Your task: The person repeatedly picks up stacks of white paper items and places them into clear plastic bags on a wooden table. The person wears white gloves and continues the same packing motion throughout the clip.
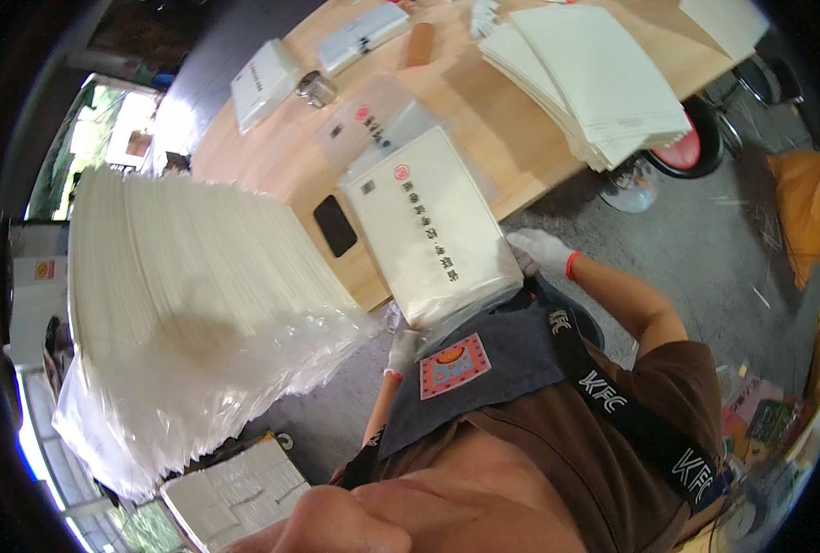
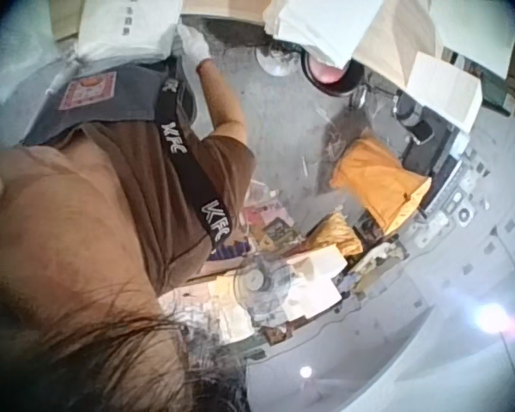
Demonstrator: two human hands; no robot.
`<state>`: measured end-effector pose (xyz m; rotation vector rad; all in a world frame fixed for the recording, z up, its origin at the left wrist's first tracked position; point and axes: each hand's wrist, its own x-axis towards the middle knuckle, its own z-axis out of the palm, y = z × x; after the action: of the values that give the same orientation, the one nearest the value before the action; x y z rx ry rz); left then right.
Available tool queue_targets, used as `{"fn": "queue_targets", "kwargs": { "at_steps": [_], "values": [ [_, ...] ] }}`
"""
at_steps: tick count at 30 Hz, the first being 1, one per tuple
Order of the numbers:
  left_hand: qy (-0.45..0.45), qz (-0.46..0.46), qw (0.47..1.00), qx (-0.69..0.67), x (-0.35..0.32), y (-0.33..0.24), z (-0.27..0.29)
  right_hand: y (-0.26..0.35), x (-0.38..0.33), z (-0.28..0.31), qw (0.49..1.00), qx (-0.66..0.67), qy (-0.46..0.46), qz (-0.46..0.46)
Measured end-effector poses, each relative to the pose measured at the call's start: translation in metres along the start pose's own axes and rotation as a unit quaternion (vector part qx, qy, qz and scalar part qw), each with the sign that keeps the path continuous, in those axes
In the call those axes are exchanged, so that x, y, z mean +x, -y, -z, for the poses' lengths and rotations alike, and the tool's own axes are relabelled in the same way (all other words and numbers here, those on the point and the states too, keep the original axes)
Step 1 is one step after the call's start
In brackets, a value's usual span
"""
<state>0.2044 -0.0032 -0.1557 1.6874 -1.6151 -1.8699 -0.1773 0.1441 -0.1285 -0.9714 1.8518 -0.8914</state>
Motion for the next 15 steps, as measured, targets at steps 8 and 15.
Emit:
{"fn": "queue_targets", "kwargs": {
  "at_steps": [8, 15],
  "values": [
    [-0.067, -0.394, 0.872, 0.284, -0.127, -0.277, -0.006, 0.058, 0.009, -0.061, 0.837, 0.516, 0.181, 0.039],
    [-0.233, -0.686, 0.546, 0.42, -0.278, -0.382, 0.03, 0.263, 0.034, 0.018, 0.874, 0.333, 0.219, 0.277]
  ]
}}
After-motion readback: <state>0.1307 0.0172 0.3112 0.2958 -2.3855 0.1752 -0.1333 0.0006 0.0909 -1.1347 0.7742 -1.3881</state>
